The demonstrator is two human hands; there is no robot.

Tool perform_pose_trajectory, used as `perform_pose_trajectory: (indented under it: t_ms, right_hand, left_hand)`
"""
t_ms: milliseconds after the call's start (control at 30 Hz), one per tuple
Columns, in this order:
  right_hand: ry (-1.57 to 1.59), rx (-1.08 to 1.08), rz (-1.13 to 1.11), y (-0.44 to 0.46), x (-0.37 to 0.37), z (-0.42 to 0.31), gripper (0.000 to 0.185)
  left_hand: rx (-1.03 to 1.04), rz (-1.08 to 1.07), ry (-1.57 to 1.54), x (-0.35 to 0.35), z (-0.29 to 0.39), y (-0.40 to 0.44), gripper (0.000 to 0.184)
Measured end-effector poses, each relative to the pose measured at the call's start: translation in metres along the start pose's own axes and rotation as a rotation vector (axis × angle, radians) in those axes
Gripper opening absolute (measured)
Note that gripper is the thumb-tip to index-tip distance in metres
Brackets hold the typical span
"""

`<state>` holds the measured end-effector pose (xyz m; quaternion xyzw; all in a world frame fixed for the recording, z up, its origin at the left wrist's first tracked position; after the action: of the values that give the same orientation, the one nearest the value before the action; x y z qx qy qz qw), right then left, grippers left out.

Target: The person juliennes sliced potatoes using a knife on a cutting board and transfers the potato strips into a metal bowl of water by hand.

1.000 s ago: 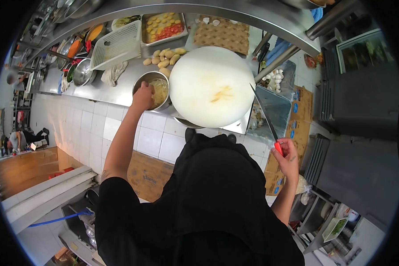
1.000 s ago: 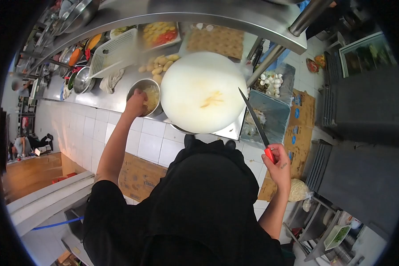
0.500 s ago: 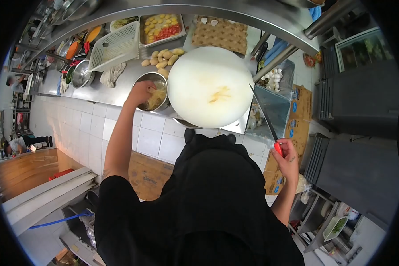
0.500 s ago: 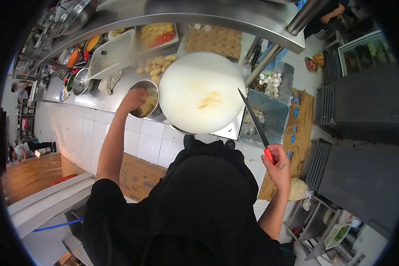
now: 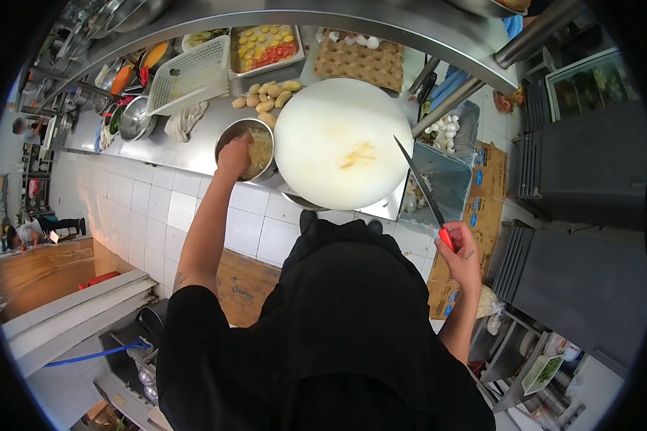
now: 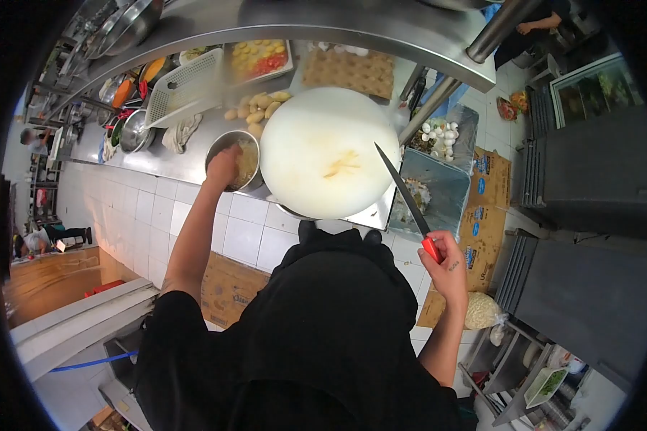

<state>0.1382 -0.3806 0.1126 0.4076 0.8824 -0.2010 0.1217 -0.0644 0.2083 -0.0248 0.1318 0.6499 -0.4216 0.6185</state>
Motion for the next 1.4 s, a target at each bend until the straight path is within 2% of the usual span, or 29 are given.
perform_pose_trajectory:
  t_ms: [67,100,167,200,267,300,367,500,567,600,667,700,767,933,1000,1067,1100,1133,1200,1233,1333,1400]
  right_hand:
    - [-0.014,0.005,-0.004,0.002,0.001,0.001,0.034]
    - [-0.014,0.003,-0.005,0.002,0.002,0.003,0.034]
    - [-0.017,-0.002,-0.006,0.003,0.005,0.006,0.034]
    - [-0.017,-0.004,-0.006,0.003,0.007,0.005,0.034]
    - [0.050,0.010,-0.025,0.003,0.010,0.002,0.034]
    - [0.050,0.009,-0.023,0.002,0.010,0.002,0.034]
    - [0.039,0.022,-0.008,0.002,0.010,0.002,0.034]
    - [0.007,-0.003,0.003,0.000,0.006,0.010,0.034]
    - [0.012,-0.013,0.022,0.000,0.006,0.010,0.034]
    - [0.013,-0.013,0.020,0.001,0.007,0.008,0.034]
    - [0.015,0.005,0.009,0.000,0.008,0.005,0.033]
    - [0.013,0.005,0.008,0.000,0.009,0.002,0.033]
    - [0.031,-0.001,-0.004,0.002,0.011,-0.003,0.032]
    - [0.016,-0.015,0.020,0.001,0.006,0.000,0.032]
    - [0.014,-0.016,0.029,-0.001,0.005,0.000,0.032]
    - [-0.009,-0.032,0.030,0.000,0.005,-0.006,0.032]
    - [-0.010,-0.034,0.031,-0.001,0.006,-0.007,0.032]
    - [-0.009,-0.028,0.038,-0.001,0.007,-0.007,0.032]
    - [-0.007,-0.020,0.051,-0.001,0.005,-0.006,0.032]
    - [-0.006,-0.019,0.057,-0.002,0.004,-0.006,0.032]
    - [-0.019,-0.023,0.060,-0.005,0.000,-0.003,0.033]
    - [-0.033,-0.030,0.056,-0.006,-0.001,-0.003,0.033]
  left_hand:
    - [-0.006,0.149,-0.081,-0.004,-0.006,0.001,0.055]
    - [-0.008,0.151,-0.081,0.006,-0.013,0.002,0.055]
    - [0.291,0.278,-0.053,0.035,-0.024,0.004,0.057]
    - [0.290,0.279,-0.053,0.036,-0.022,0.006,0.057]
    - [0.110,0.179,-0.090,0.038,-0.015,0.016,0.061]
    - [0.111,0.180,-0.091,0.029,-0.015,0.015,0.061]
    - [0.169,0.000,-0.219,0.003,-0.019,0.009,0.059]
    - [0.262,0.033,-0.351,-0.018,-0.038,0.009,0.059]
    - [0.086,0.174,-0.134,-0.027,-0.029,0.001,0.060]
    - [0.084,0.174,-0.134,-0.029,-0.018,-0.003,0.060]
    - [-0.092,0.099,-0.047,-0.029,0.002,-0.008,0.063]
    - [-0.092,0.099,-0.048,-0.015,-0.003,-0.004,0.063]
    - [0.162,-0.020,-0.029,0.024,-0.018,0.010,0.064]
    - [0.139,-0.103,-0.145,-0.027,-0.004,-0.017,0.065]
    - [0.232,0.188,-0.232,-0.025,-0.008,-0.017,0.068]
    - [0.288,0.169,-0.200,0.021,-0.022,0.004,0.069]
    - [0.346,0.151,-0.167,0.023,-0.014,0.004,0.069]
    - [0.350,0.153,-0.169,0.021,-0.011,0.002,0.069]
    - [0.222,-0.070,-0.174,0.013,-0.004,-0.004,0.071]
    - [0.226,-0.073,-0.174,0.009,-0.007,0.000,0.071]
    - [0.193,-0.011,-0.301,-0.009,-0.013,0.005,0.072]
    - [0.242,0.167,-0.313,-0.017,-0.003,0.000,0.068]
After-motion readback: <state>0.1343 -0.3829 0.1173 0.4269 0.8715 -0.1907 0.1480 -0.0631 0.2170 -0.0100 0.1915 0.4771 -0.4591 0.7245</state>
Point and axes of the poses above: each hand's wrist, its own y-axis towards the middle knuckle, its own x-axis out of the palm, z = x × y, the point moved 1 cm from there along y, towards the middle knuckle, and after that the axes turned 3 degrees about -y, right-handed, at the moved point
